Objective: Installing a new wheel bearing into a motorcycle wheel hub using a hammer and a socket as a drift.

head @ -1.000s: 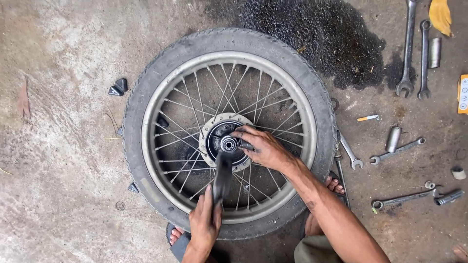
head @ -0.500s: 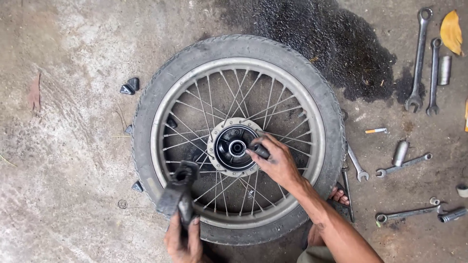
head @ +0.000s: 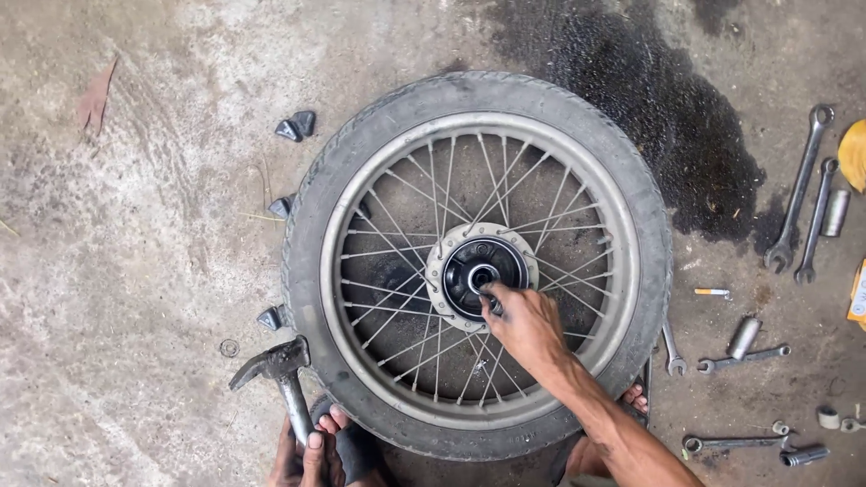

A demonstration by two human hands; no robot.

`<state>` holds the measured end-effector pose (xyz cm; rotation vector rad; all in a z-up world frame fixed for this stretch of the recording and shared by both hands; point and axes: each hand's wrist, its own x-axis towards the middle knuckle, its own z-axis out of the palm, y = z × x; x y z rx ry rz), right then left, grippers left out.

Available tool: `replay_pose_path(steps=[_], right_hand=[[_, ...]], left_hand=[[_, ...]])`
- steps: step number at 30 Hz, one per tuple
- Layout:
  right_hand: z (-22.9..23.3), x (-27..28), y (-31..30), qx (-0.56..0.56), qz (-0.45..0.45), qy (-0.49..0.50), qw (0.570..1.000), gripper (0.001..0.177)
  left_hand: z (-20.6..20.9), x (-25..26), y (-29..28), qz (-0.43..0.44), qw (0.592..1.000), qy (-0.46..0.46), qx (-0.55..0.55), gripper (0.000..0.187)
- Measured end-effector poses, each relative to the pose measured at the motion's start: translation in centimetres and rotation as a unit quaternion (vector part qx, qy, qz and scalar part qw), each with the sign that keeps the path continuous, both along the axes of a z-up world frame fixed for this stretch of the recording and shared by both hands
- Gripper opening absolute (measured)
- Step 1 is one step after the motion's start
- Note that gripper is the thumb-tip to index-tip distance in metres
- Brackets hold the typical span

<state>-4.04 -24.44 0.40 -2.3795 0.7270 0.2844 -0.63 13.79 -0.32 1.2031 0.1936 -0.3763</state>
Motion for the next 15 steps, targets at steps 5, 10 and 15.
replay_pose_path(steps=[5, 10, 15], right_hand=[[-1.0, -0.9, 0.0, 0.012, -0.029, -0.064, 0.997, 0.030], [-0.8, -1.0, -0.2, 0.038, -0.052, -0.101, 0.993, 0.029], [2.3, 1.7, -1.4, 0.150, -0.178, -0.097, 0.968, 0.037]], left_hand=[[1.8, 0.7, 0.3, -0.009, 0.994, 0.069, 0.090, 0.053], [1.6, 0.8, 0.3, 0.028, 0.995, 0.037, 0.091, 0.053], [2.3, 1.3, 0.8, -0.044, 0.967, 0.064, 0.242, 0.054]])
